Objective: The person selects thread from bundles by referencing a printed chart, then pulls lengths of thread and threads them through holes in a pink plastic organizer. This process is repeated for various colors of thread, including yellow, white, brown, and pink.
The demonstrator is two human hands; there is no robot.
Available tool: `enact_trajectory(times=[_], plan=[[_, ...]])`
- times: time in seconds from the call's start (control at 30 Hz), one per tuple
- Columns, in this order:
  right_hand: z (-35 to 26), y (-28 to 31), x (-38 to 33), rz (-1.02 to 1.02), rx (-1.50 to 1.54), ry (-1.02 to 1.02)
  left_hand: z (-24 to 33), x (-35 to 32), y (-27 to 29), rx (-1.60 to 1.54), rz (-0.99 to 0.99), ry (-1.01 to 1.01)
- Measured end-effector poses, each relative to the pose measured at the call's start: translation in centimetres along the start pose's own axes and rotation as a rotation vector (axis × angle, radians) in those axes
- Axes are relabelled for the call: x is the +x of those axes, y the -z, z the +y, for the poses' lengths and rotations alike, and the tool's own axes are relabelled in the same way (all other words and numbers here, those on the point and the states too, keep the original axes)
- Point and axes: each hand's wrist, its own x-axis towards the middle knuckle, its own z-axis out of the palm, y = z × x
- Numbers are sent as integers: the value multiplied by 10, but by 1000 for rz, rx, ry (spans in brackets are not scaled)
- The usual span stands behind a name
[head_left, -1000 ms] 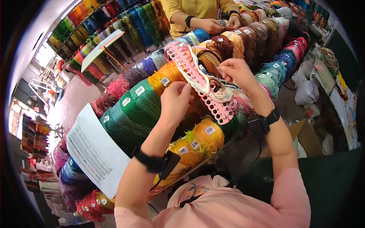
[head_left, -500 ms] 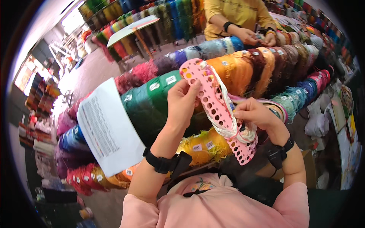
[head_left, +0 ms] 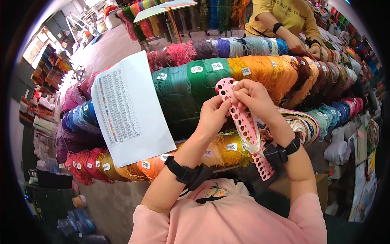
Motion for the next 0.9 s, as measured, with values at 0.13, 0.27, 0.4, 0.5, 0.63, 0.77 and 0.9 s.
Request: enact_trajectory(times=[0.13, 0.27, 0.4, 0.5, 0.63, 0.77, 0.9], plan=[[-23, -10, 14, -21, -51, 112, 17, 3, 11, -23, 1, -39], [-32, -20, 43, -36, -266, 149, 28, 11, 21, -12, 78, -111], [-27, -27, 56, 54, -515, 248, 23, 22, 28, -154, 20, -63], [-28, -30, 59, 46, -614, 310, 23, 24, 35, -227, 17, -26], [-30, -36, 59, 28, -721, 390, 21, 25, 39, -289, 0, -38], [-26, -30, 52, 42, -607, 389, 18, 31, 32, -352, -75, -97], [-24, -22, 48, 28, -463, 296, 15, 35, 26, -376, -93, -108]])
